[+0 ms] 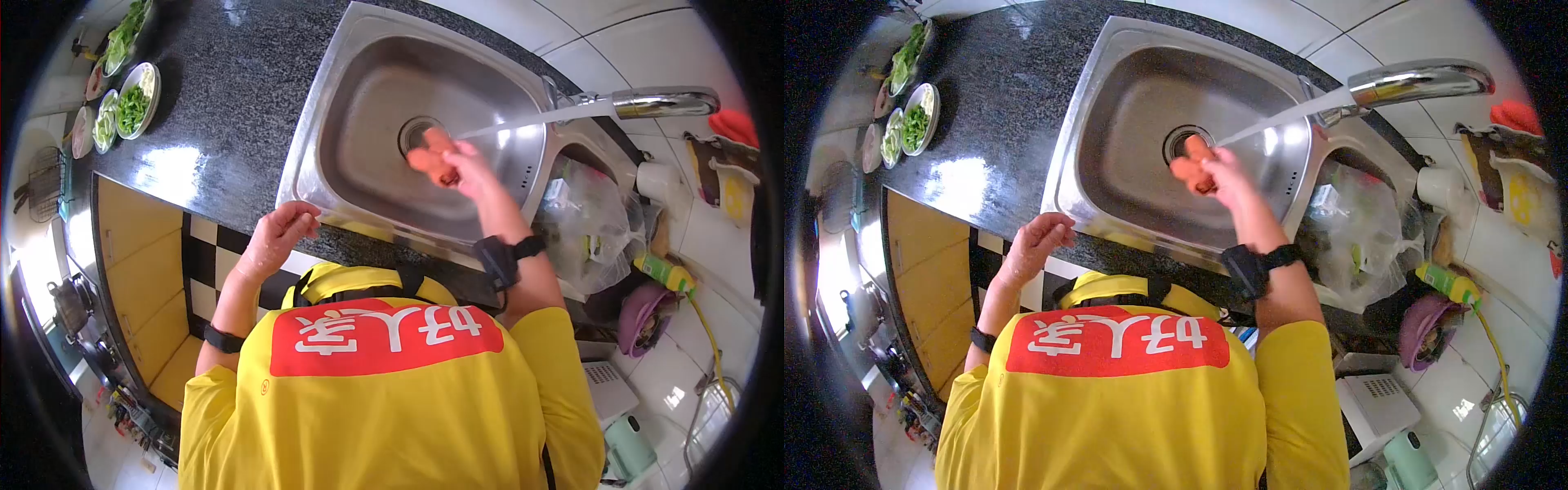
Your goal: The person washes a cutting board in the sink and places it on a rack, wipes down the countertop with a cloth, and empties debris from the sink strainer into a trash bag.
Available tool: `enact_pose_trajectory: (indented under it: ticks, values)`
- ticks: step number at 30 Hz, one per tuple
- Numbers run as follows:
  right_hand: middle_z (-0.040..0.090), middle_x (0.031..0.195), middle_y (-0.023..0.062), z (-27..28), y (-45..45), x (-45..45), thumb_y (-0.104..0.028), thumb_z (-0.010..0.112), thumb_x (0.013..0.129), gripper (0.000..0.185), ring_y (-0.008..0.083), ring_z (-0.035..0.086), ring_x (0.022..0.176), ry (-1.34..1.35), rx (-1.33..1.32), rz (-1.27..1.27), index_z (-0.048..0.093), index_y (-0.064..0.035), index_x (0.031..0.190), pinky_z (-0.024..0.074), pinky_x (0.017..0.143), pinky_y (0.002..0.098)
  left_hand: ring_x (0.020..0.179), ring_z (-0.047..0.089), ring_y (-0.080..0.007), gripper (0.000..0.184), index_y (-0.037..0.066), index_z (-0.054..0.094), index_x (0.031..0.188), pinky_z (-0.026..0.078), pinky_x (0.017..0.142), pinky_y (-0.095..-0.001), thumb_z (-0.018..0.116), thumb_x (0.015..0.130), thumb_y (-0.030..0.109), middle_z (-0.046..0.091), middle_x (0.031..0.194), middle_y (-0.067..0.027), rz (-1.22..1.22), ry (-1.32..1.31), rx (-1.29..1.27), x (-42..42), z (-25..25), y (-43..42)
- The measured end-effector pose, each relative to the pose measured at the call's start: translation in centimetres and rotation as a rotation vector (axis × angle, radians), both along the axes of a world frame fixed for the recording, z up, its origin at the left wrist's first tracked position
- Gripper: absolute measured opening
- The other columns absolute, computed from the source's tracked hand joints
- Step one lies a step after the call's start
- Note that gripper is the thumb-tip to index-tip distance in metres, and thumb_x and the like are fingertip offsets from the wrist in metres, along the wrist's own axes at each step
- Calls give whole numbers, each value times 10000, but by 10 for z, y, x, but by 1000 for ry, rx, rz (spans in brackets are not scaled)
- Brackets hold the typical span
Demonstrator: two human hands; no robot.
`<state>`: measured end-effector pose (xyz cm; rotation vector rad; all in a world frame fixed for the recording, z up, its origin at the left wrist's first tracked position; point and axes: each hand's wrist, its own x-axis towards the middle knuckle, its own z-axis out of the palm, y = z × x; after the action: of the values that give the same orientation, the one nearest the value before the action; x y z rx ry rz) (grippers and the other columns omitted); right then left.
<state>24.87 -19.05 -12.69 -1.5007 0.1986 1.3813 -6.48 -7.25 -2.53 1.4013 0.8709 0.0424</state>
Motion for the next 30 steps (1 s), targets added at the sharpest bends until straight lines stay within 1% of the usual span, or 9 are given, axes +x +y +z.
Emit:
enact_pose_trajectory:
  ticks: [6, 10, 14, 18, 23, 24, 26, 27, 30]
  values:
    - [512, 1098, 135, -29, 26, 58, 28, 510, 744, 450, 260, 540, 970, -72, 319, -177, 404, 8, 1182, 447, 858, 385, 768, 556, -107, 189, -2, 533, 1007, 460, 725, -245, 449, 908, 136, 583, 827, -38, -33, 6, -9, -2, -3, 6]
    - [514, 1100, 136, -40, 50, 63, 42, 488, 706, 471, 256, 541, 978, -100, 478, -208, 415, 22, 1171, 441, 864, 358, 763, 559, -104, 181, -9, 535, 998, 463, 716, -238, 453, 903, 121, 578, 821, -41, 0, 27, -5, -6, -2, 13]
    - [516, 1067, 133, -37, 51, 61, 74, 446, 700, 422, 248, 515, 1010, -212, 564, -466, 432, 29, 1119, 422, 889, 381, 755, 554, -101, 180, -17, 534, 993, 462, 712, -235, 456, 900, 116, 574, 820, -38, 90, 32, -70, -17, -7, 20]
    - [525, 1019, 114, -36, 54, 34, 85, 432, 734, 365, 234, 524, 980, -131, 465, -518, 446, 6, 1090, 429, 881, 374, 801, 566, -122, 191, -14, 521, 1022, 486, 762, -274, 439, 910, 116, 576, 878, -60, 80, 43, -104, -26, -15, 28]
    - [553, 868, 58, -53, 58, 31, 66, 415, 744, 238, 202, 562, 875, -233, 418, -633, 525, -47, 922, 468, 808, 368, 803, 564, -122, 191, -14, 520, 1017, 482, 759, -274, 442, 911, 124, 573, 880, -58, 78, 52, -122, -24, -12, 38]
    - [566, 827, 79, -62, 59, 41, 54, 409, 746, 224, 216, 574, 830, -207, 811, -583, 538, -36, 906, 480, 783, 366, 803, 565, -122, 191, -15, 520, 1017, 481, 758, -274, 441, 911, 123, 574, 882, -61, 91, 30, -130, -25, -11, 39]
    - [577, 851, 131, -56, 86, 52, 48, 393, 769, 195, 251, 576, 841, -184, 818, -619, 543, 3, 885, 485, 767, 371, 802, 566, -123, 191, -16, 520, 1017, 481, 756, -273, 439, 912, 121, 575, 885, -64, 102, 15, -130, -28, -9, 43]
    - [574, 915, 163, -41, 109, 60, 54, 383, 791, 179, 271, 567, 897, -185, 427, -695, 537, 32, 880, 480, 776, 377, 806, 567, -126, 192, -18, 519, 1019, 481, 753, -272, 438, 911, 119, 576, 883, -65, 97, 35, -117, -29, -6, 44]
    - [589, 859, 199, -50, 173, 48, 48, 397, 771, 181, 311, 592, 831, -112, 404, -798, 540, 60, 882, 493, 748, 431, 813, 571, -130, 195, -23, 518, 1022, 482, 748, -270, 438, 911, 117, 581, 879, -68, 103, 50, -98, -34, -2, 46]
